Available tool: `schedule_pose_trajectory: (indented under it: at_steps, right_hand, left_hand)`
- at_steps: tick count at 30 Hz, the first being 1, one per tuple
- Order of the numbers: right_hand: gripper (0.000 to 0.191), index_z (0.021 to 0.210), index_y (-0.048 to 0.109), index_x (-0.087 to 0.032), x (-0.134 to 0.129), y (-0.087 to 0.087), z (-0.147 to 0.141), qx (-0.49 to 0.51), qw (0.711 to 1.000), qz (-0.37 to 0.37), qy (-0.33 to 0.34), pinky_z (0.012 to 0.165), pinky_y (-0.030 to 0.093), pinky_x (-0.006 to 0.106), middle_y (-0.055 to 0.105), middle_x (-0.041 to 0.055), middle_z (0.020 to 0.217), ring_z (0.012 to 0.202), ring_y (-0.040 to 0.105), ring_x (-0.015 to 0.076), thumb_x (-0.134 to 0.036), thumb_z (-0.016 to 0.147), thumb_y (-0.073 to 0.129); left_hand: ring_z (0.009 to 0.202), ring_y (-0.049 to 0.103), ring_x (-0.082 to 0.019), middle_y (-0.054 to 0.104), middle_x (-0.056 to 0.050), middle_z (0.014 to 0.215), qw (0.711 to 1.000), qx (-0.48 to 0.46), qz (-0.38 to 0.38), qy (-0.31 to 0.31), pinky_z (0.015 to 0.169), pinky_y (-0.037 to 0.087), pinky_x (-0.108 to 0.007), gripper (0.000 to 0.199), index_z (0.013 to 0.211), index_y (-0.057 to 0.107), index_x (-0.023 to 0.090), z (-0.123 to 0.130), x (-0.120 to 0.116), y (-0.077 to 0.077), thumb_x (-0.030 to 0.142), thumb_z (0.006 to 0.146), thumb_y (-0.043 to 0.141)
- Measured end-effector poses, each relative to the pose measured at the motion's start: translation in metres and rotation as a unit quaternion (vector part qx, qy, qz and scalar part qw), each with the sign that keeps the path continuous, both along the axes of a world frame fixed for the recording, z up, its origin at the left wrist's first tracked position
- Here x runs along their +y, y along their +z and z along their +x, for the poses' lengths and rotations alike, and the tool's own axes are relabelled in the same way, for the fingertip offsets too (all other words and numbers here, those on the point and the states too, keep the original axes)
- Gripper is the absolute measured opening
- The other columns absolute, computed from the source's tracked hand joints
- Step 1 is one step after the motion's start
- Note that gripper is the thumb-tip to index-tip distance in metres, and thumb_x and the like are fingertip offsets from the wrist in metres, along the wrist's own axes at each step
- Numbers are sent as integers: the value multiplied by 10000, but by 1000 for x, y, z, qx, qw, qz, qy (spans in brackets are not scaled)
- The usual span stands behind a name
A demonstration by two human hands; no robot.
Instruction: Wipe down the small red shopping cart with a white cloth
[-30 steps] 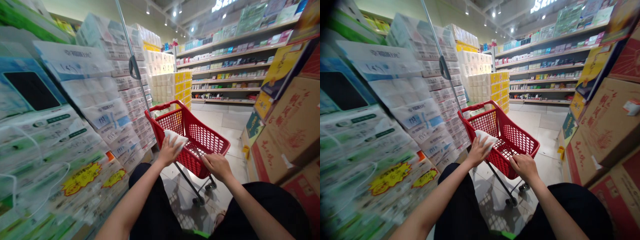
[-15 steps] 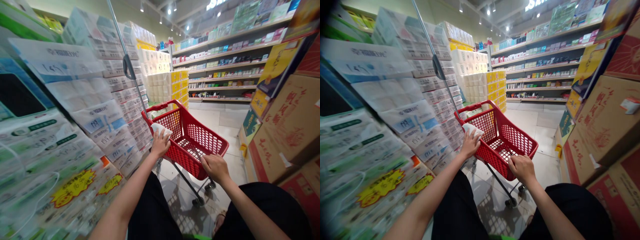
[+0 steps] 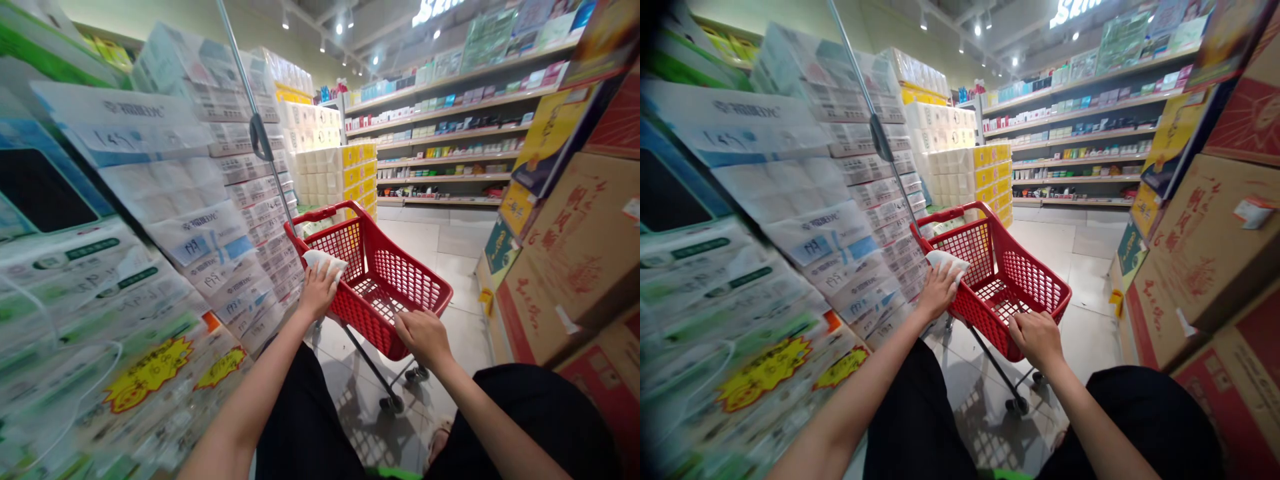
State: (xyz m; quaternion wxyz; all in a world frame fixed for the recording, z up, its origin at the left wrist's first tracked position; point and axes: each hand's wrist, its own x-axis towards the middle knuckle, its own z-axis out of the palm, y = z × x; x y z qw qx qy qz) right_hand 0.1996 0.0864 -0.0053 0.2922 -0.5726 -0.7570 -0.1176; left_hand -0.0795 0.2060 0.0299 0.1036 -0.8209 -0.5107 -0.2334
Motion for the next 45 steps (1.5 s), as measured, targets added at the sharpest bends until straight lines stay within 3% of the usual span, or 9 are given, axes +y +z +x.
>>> schedule_pose_trajectory:
  at_steps: [9,13,16,22,26,31,35,39,45]
  right_hand:
    - [371,813,589,-209,5,-3,-24,-2,1000,-1,3,744,307,344,677,45,770,753,584,191,-393,1022,344]
    - [312,1038,580,-220,10,6,-5,40,997,-25,60,822,382,341,685,62,1017,944,592,206,-427,1011,348]
    - [298,1095,589,-257,22,15,35,7,997,-20,70,993,362,403,668,52,1146,1090,573,223,-469,977,416]
    - [376,1022,586,-254,43,0,89,-102,988,-10,115,1067,342,440,667,62,1069,1080,576,245,-598,878,540]
    - [386,929,556,-241,45,-15,84,-108,992,17,58,1087,294,459,657,74,986,999,577,254,-622,873,538]
    - [463,903,554,-228,36,-15,73,-117,992,27,35,1040,295,436,656,79,968,985,571,256,-688,855,528]
    - [451,883,553,-226,28,-13,56,-104,994,41,18,1019,290,434,656,78,937,968,567,262,-675,864,524]
    - [407,856,552,-228,21,-14,37,-88,995,47,9,1001,297,435,650,72,888,926,564,258,-633,880,525]
    - [377,871,567,-236,22,-17,24,-73,996,56,4,1036,278,468,650,84,905,935,553,272,-608,893,513]
  left_hand:
    - [1527,94,-274,249,45,1623,987,17,-16,-160,1246,127,-515,600,1516,346,333,54,-114,-32,313,935,494]
    - [1516,166,-232,307,72,1599,981,65,-4,-184,1256,95,-473,586,1527,306,374,34,-98,-24,299,964,451]
    - [1504,209,-219,314,69,1597,992,51,-5,-119,1250,130,-465,566,1525,306,380,11,-63,-18,291,978,422]
    - [1504,199,-245,253,33,1624,998,-19,-43,-42,1212,227,-493,526,1519,327,344,3,-32,-21,309,996,373]
    - [1513,173,-248,205,21,1640,996,-34,-59,-58,1213,218,-489,540,1536,287,336,13,-54,-24,334,1001,363]
    - [1506,173,-283,172,26,1647,993,-11,-51,-103,1199,227,-492,610,1563,212,338,33,-116,-32,370,985,404]
    - [1417,331,-294,237,52,1627,993,15,-18,-112,1171,268,-468,638,1559,224,358,38,-150,-33,395,965,454]
    - [1326,447,-233,434,64,1532,996,27,-3,-82,1206,209,-458,568,1550,235,385,16,-132,-19,322,1008,390]
    - [1494,249,-219,311,39,1601,994,68,28,-86,1254,76,-523,485,1509,339,365,-1,-96,-28,332,1027,389]
